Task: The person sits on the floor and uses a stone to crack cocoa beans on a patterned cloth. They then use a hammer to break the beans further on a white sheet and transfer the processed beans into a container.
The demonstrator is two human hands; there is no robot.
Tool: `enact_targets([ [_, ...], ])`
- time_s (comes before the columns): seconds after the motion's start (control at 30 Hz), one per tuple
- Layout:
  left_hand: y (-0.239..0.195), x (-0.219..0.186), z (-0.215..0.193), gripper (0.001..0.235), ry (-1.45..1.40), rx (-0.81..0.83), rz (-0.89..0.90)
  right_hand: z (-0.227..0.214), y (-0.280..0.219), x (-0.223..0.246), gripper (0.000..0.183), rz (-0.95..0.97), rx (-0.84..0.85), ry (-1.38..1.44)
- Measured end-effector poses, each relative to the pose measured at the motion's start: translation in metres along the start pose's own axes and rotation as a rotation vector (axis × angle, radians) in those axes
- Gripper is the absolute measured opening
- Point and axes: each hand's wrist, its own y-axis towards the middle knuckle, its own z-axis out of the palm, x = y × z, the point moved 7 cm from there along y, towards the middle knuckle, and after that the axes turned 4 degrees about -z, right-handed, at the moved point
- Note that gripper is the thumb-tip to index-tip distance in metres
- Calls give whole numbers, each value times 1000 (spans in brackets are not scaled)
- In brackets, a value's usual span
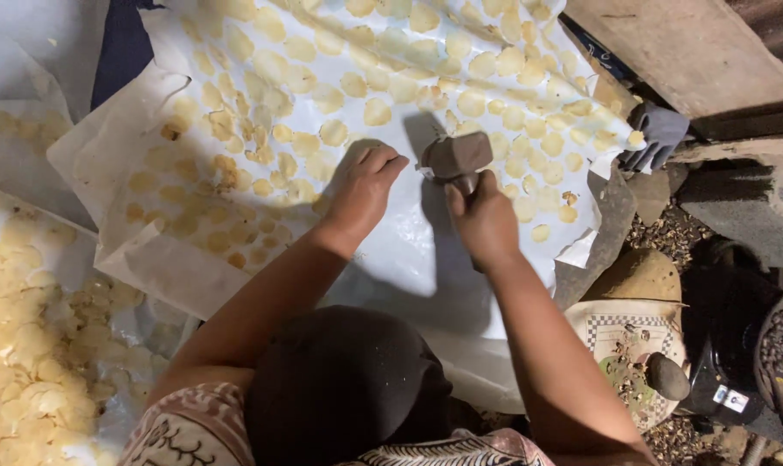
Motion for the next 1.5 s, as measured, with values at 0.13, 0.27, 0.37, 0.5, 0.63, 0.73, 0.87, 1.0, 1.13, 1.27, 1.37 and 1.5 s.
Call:
enact_targets([
  [0.13,22,2,25,25,-199,38,-101,-59,-7,17,35,104,-33,306],
  [0.27,45,9,55,45,-198,19,-224,-155,-42,57,19,-260,-423,638],
  [0.37,50,10,56,55,-196,-32,-178,-177,-43,75,26,-583,-673,585],
  [0.5,32,31,68,65,-215,175,-268,-57,6,1,33,-163,-692,760],
  [0.63,9,23,28,42,-107,36,-266,9,38,4,44,-7,-53,11],
  [0.73,-8,18,15,23,-39,-17,-153,13,33,5,45,12,-13,17],
  [0.87,-9,14,21,14,49,-31,-67,-21,18,20,51,-22,-5,241],
  [1.0,0,12,32,31,-75,112,-115,-85,-15,43,32,22,-81,454],
  [1.13,2,29,59,45,-40,47,-135,-163,-50,95,38,-413,-439,579],
  [1.27,-2,30,61,62,-142,62,-177,-69,-13,-2,50,-146,-682,172],
  [1.37,23,-14,-48,51,-145,-52,-306,21,11,33,40,-26,-32,18],
  [1.5,0,8,-7,46,209,-142,-156,20,16,38,41,-39,31,-5],
])
